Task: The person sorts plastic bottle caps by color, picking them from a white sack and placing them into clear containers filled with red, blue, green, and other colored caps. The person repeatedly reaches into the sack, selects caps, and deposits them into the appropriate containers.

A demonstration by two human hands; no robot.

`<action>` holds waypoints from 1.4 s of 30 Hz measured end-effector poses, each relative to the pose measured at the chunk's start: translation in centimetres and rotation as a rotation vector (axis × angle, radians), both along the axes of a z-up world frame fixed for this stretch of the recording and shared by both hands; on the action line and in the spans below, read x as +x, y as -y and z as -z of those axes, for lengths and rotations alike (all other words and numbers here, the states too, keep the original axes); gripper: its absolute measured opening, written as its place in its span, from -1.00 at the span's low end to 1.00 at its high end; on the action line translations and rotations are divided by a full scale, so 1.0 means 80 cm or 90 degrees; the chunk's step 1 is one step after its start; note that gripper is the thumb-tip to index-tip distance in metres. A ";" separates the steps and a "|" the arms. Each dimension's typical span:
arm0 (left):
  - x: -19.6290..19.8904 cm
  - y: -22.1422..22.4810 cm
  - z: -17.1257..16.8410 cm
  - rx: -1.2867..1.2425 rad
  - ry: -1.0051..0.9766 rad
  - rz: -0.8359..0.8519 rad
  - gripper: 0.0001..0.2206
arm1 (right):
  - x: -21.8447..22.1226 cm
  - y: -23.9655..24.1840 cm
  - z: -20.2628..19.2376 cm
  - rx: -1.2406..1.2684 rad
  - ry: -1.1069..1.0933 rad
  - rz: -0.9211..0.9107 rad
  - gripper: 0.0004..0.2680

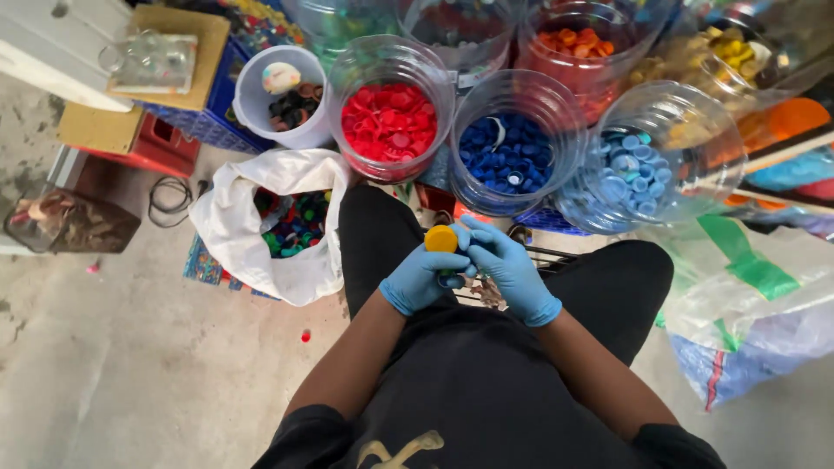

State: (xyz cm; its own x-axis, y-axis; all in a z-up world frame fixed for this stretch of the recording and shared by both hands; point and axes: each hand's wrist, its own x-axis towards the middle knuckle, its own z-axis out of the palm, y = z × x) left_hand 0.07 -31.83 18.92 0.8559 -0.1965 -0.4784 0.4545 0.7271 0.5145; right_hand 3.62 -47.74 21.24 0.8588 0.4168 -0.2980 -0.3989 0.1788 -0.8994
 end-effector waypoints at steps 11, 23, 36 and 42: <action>0.023 0.007 0.034 0.104 -0.037 -0.012 -0.72 | 0.018 0.030 0.021 -0.057 0.013 0.102 -0.62; 0.054 0.011 0.048 0.477 0.111 0.074 -0.83 | 0.102 0.045 -0.025 -0.449 0.547 0.068 -0.47; 0.057 0.026 0.027 0.715 0.177 0.184 -0.62 | 0.048 0.024 0.042 -0.308 0.354 0.032 -0.59; 0.056 0.036 0.008 0.473 0.112 0.133 -0.65 | 0.050 0.049 0.069 0.004 0.075 0.088 -0.60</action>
